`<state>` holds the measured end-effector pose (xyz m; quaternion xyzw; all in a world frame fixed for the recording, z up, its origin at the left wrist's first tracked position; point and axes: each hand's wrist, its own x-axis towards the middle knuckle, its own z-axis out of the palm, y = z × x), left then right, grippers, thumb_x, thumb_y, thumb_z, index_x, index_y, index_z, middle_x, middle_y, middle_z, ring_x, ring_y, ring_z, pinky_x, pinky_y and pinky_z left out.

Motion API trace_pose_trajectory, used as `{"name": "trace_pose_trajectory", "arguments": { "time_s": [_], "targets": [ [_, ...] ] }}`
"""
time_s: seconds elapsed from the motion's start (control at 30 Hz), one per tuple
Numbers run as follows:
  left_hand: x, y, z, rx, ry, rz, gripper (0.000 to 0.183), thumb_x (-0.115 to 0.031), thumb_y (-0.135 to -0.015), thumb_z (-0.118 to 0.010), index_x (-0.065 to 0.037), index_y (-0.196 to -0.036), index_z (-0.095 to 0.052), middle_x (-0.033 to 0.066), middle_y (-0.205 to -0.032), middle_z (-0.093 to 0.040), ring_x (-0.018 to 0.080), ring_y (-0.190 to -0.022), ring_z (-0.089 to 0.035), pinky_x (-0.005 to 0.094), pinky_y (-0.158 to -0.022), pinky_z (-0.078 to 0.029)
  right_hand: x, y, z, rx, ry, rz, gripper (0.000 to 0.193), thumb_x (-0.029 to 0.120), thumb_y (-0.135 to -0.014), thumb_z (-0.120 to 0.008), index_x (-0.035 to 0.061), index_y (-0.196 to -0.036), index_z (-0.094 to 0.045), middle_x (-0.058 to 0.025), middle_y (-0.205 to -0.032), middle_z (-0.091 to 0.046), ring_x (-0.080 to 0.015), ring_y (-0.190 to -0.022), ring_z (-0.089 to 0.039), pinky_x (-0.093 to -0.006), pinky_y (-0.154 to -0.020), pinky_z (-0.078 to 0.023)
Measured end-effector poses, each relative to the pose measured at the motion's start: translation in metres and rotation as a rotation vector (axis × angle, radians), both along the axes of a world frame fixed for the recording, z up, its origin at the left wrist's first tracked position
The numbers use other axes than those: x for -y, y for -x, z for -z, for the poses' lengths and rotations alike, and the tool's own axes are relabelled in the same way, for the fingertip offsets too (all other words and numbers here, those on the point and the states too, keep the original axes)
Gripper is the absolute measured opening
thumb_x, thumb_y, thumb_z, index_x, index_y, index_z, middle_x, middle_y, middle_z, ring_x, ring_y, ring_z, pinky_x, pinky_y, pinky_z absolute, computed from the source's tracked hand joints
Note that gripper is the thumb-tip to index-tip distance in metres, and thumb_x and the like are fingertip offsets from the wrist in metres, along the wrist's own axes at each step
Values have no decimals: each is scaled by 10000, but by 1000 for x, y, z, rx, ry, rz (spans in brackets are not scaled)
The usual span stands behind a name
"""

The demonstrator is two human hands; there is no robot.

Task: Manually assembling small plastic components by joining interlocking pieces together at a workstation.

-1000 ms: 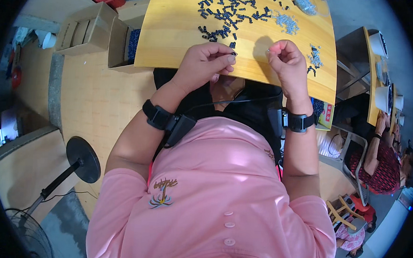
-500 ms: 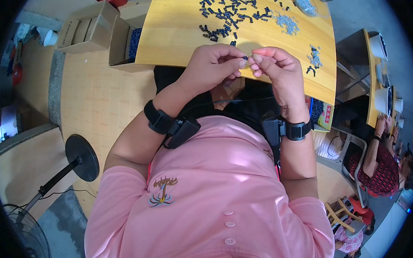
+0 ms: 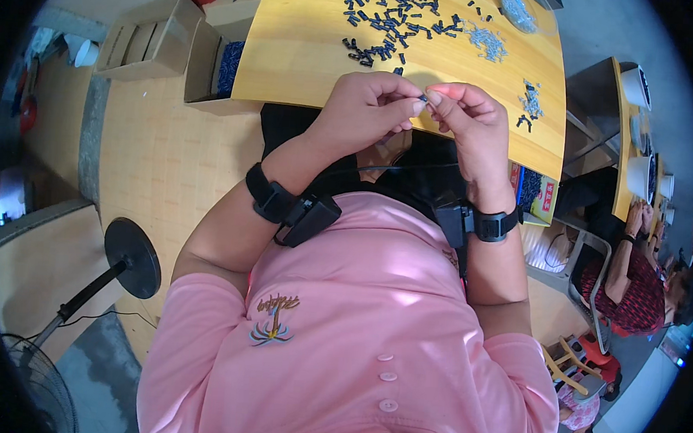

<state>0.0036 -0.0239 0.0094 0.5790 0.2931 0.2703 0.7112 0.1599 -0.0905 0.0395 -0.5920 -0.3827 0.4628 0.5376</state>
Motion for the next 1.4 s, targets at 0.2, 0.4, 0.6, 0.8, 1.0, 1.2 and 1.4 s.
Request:
{"name": "trace_pose_trajectory", "arguments": {
  "time_s": [0.2,0.4,0.6,0.8,1.0,1.2,1.4],
  "targets": [
    [1,1,-1,9,-72,-27,203,-168,-847,-629,-7,-972,-638,7,-746,-613,42,-635,-563,179,-573,-483,0,5,0,75,-4,29,106,50,-814,-650,-25,-889,-652,-25,-756,-643,-47,-657,-565,-177,-607,-455],
    [-3,3,4,31,-32,-36,202,-166,-861,-611,-5,-981,-628,9,-756,-612,43,-640,-563,178,-571,-481,2,11,7,402,-169,13,113,37,-786,-638,-21,-883,-642,-46,-756,-612,-97,-688,-558,-231,-612,-446],
    [-7,6,11,-49,-9,-22,201,-180,-872,-600,-3,-963,-626,13,-774,-619,46,-645,-563,176,-590,-479,2,21,5,909,-393,-105,302,1,-669,-619,20,-969,-590,-155,-858,-572,-326,-816,-537,-373,-727,-451],
    [-8,7,10,-28,69,-8,240,-218,-874,-599,-9,-986,-633,20,-838,-639,50,-701,-571,188,-629,-477,0,20,5,936,-374,-106,293,31,-673,-663,21,-956,-588,-132,-853,-578,-314,-811,-542,-372,-729,-445],
    [-10,9,12,73,277,14,253,-225,-870,-603,-8,-996,-634,38,-890,-656,63,-735,-582,197,-671,-480,-2,21,9,917,-363,-68,261,36,-683,-662,17,-932,-588,-129,-841,-577,-305,-794,-544,-367,-717,-445],
    [-11,12,14,54,297,14,222,-206,-863,-610,-6,-955,-646,27,-852,-645,67,-710,-589,188,-662,-480,-7,20,11,1082,-496,-103,202,34,-680,-651,17,-872,-589,-124,-786,-555,-309,-757,-531,-375,-664,-447],
    [-12,14,16,-13,227,-5,197,-186,-853,-621,-5,-923,-654,29,-819,-642,68,-694,-587,186,-661,-484,-11,20,14,1102,-508,-168,184,35,-684,-644,18,-859,-589,-124,-774,-545,-313,-743,-522,-379,-653,-447]
  ]
}}
